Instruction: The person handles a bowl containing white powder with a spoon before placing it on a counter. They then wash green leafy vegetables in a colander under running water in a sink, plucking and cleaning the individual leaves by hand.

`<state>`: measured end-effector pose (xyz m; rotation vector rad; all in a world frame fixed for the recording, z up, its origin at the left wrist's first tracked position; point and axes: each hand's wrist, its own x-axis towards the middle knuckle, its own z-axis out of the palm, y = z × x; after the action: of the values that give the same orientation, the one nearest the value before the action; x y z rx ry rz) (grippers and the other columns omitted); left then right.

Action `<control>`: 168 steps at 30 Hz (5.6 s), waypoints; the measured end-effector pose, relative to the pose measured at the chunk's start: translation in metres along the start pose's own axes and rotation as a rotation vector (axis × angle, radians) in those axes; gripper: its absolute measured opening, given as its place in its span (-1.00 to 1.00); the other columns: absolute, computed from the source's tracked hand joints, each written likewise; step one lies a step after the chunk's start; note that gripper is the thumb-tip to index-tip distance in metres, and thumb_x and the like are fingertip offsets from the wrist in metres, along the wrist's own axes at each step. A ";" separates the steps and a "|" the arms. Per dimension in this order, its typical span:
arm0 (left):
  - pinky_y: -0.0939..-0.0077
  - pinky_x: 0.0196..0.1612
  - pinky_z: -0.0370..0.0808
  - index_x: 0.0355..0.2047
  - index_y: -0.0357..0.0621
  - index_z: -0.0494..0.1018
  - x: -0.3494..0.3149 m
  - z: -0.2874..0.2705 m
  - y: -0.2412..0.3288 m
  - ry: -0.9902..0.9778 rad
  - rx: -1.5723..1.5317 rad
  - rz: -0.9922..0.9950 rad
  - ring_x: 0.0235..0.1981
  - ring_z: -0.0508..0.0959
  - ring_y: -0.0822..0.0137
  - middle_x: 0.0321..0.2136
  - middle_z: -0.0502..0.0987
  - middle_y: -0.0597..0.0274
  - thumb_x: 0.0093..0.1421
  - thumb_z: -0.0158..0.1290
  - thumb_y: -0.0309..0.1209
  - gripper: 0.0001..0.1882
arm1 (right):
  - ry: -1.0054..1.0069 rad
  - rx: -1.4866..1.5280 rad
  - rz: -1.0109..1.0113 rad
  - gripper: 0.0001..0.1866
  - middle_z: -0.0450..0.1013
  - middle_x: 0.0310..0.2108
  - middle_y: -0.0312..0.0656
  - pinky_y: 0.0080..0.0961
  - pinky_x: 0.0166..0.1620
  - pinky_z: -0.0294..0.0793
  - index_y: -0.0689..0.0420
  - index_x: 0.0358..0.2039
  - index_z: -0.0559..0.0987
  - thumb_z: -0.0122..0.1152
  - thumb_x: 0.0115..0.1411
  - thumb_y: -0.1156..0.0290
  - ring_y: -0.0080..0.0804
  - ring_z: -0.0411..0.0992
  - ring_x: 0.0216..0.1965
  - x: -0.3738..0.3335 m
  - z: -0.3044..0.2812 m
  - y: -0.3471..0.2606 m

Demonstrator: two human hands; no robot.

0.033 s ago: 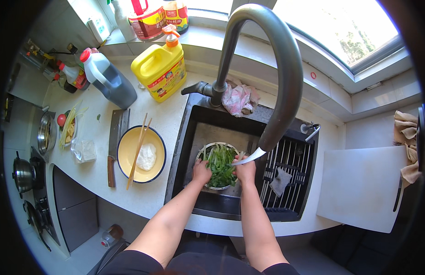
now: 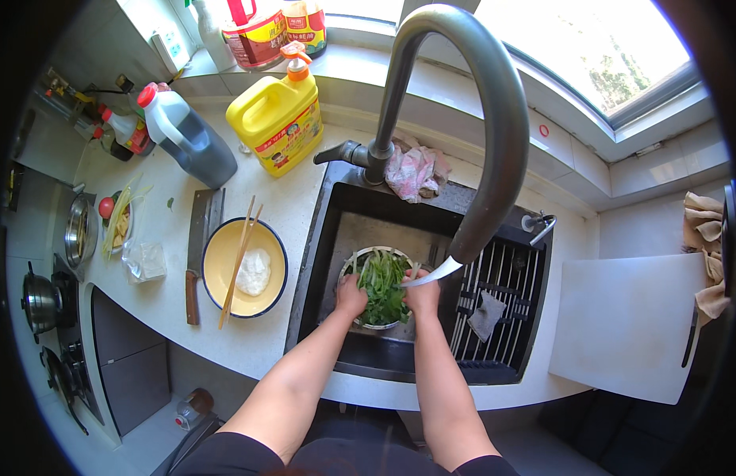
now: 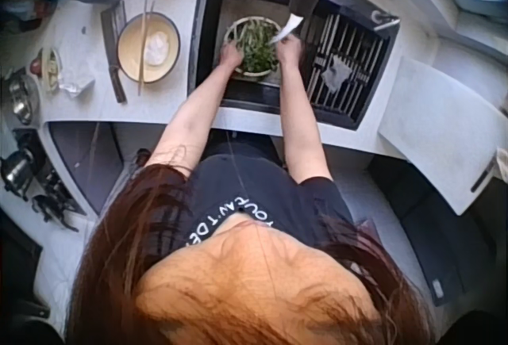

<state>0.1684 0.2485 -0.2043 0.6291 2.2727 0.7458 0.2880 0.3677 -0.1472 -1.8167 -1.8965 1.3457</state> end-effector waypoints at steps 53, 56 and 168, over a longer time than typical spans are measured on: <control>0.66 -0.53 0.30 -0.45 -0.20 0.44 -0.018 -0.043 0.081 -0.380 -0.690 -0.156 -0.61 0.34 0.58 -0.60 0.43 0.37 0.09 0.03 -0.28 -0.78 | -0.343 0.363 -0.158 -0.83 0.38 -0.63 -0.38 -0.71 -0.54 0.23 0.21 -0.49 0.52 0.11 0.07 0.37 -0.69 0.31 -0.60 -0.008 -0.006 -0.003; 0.65 -0.54 0.29 -0.50 -0.22 0.44 -0.021 -0.045 0.078 -0.340 -0.677 -0.095 -0.63 0.34 0.58 -0.64 0.42 0.37 0.08 0.05 -0.28 -0.77 | -0.369 0.287 -0.095 -0.87 0.39 -0.63 -0.35 -0.74 -0.56 0.25 0.22 -0.48 0.52 0.10 0.08 0.43 -0.68 0.31 -0.63 -0.021 -0.011 -0.025; 0.53 -0.21 0.39 -0.23 -0.28 0.39 -0.035 -0.054 0.071 -0.335 -0.565 0.024 -0.30 0.46 0.42 -0.34 0.48 0.23 -0.10 0.21 -0.30 -0.55 | -0.351 0.607 0.046 -0.82 0.38 -0.49 -0.34 -0.66 -0.46 0.31 0.14 -0.29 0.47 0.15 0.05 0.43 -0.60 0.31 -0.52 -0.017 -0.022 -0.046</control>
<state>0.1696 0.2601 -0.1094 0.4641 1.6469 1.1401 0.2754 0.3704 -0.0950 -1.3882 -1.3445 2.0784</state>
